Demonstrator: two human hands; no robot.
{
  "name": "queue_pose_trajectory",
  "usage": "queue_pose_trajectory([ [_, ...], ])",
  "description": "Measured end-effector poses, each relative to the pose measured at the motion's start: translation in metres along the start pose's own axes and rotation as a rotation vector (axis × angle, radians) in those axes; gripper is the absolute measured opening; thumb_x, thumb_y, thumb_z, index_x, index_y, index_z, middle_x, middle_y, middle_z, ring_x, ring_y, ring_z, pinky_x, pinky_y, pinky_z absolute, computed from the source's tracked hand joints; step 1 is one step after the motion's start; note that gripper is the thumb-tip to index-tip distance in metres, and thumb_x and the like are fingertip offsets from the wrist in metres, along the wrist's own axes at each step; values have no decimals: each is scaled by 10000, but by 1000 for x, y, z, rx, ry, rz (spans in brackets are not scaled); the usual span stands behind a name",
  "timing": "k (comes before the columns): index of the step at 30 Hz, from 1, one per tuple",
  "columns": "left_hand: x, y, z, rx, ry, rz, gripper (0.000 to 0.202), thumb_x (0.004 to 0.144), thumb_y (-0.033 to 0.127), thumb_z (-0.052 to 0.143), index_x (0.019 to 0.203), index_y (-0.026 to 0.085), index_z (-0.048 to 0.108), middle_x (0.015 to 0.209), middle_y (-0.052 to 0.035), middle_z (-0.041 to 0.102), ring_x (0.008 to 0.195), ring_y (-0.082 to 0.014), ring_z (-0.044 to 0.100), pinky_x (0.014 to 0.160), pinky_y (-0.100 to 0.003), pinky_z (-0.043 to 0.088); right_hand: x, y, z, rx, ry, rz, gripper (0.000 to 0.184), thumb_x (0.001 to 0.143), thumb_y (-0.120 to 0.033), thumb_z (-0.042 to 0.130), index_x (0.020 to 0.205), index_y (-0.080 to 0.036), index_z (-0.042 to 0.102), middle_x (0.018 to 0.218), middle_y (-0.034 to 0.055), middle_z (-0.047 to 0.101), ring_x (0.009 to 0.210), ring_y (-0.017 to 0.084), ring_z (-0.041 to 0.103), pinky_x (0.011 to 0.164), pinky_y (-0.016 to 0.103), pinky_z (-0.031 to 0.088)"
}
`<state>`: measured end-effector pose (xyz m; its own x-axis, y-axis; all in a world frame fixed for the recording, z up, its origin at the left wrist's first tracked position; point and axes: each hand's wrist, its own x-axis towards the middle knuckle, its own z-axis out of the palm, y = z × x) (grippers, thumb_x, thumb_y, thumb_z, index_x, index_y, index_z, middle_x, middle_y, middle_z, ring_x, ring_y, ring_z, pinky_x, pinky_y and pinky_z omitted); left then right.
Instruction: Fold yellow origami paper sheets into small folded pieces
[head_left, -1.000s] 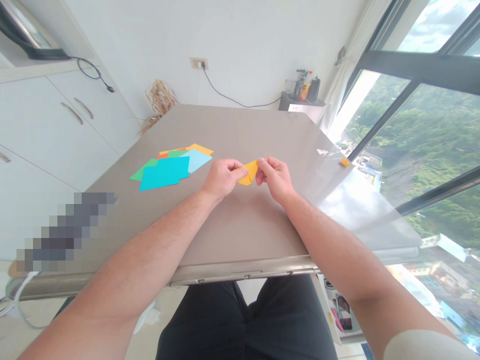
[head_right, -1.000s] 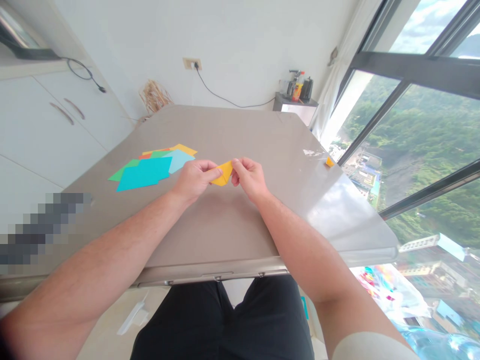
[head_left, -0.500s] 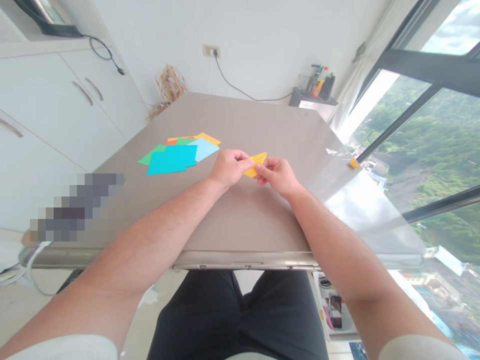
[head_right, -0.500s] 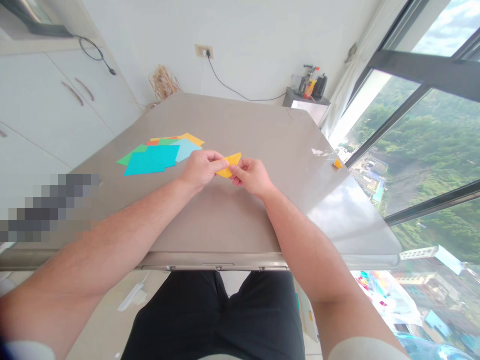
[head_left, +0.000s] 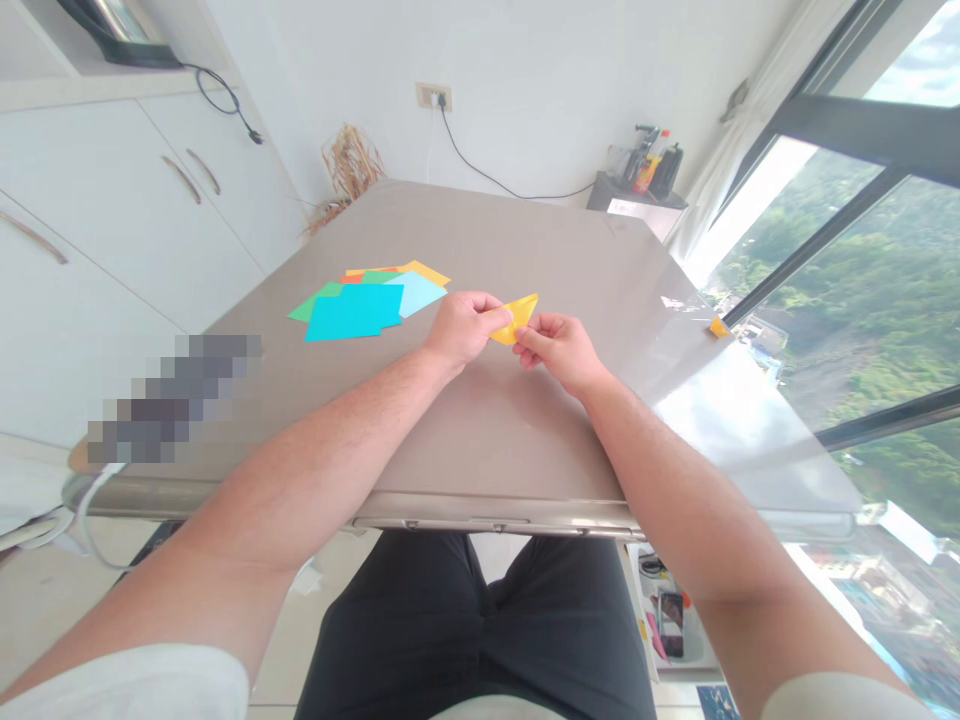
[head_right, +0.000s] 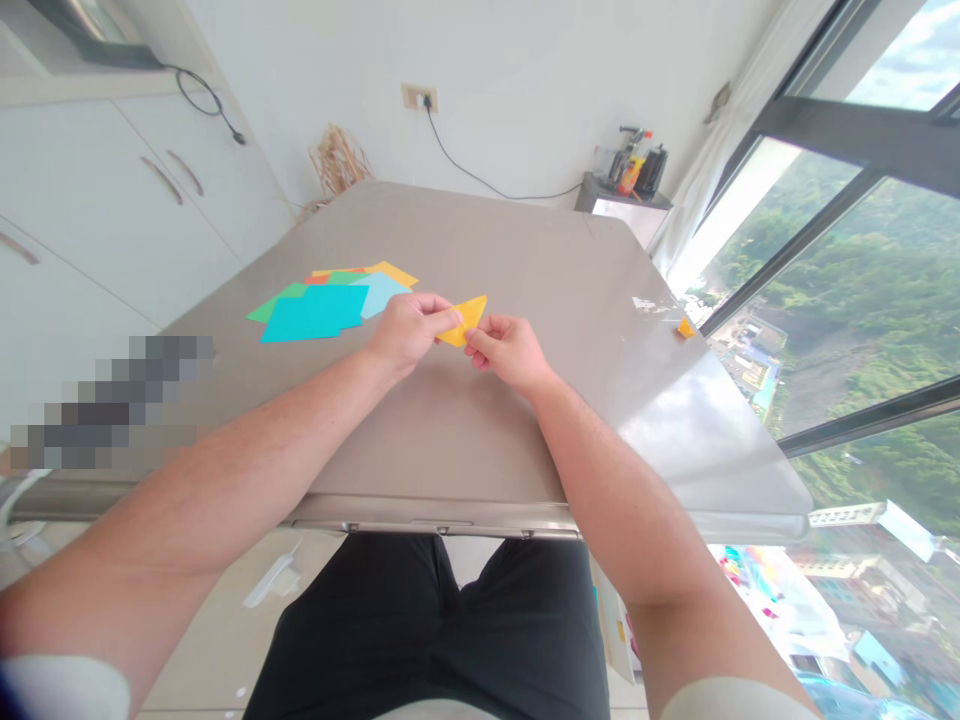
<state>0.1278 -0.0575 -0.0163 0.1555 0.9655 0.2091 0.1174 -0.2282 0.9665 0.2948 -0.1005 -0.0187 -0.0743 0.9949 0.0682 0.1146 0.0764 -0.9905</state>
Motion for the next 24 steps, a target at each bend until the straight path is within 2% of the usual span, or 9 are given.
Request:
queue_pose_trajectory([
  [4,8,-2,-6,-64,65,-15,146,669,316,720,650,183,662,631,-2,607,620,-135,520,587,-285,406,-1,0,-1,-48,10,9,135,724,-261,759,699,-205,639,662,4,682,569,123,581,578,274,502],
  [6,12,-2,-10,-98,126,-21,149,668,322,717,675,183,664,640,-9,612,623,-141,532,573,-283,399,-3,-1,-1,-86,24,42,112,717,-239,729,674,-205,631,649,3,674,553,118,566,554,265,481],
  [8,13,-1,-12,-103,138,-16,155,666,325,721,684,181,666,648,-11,614,629,-141,539,575,-280,401,-4,-2,0,-76,45,62,107,718,-252,720,675,-204,634,674,9,683,560,121,573,548,264,483],
  [12,7,-1,-6,-92,37,9,177,686,348,728,682,180,674,656,-5,627,635,-136,540,594,-281,417,-3,-3,4,-23,71,52,133,732,-310,734,707,-203,658,711,17,693,601,134,611,575,276,518],
  [16,1,-1,0,-58,3,21,178,700,346,739,680,179,680,671,-1,643,659,-138,552,625,-280,431,-2,-3,4,-45,85,18,141,718,-266,720,640,-201,622,640,7,677,552,122,585,549,265,485],
  [20,0,0,-1,-66,-21,25,184,707,353,737,679,181,679,657,3,628,644,-133,534,614,-277,422,-3,-3,3,-6,51,4,147,715,-256,721,629,-203,614,636,-1,677,550,119,582,553,262,481],
  [24,-2,3,-2,-53,-89,0,163,699,339,728,673,184,684,645,-1,620,636,-136,527,607,-280,413,-4,-3,2,4,11,-3,172,765,-316,716,657,-193,662,672,15,695,570,126,598,569,272,497],
])
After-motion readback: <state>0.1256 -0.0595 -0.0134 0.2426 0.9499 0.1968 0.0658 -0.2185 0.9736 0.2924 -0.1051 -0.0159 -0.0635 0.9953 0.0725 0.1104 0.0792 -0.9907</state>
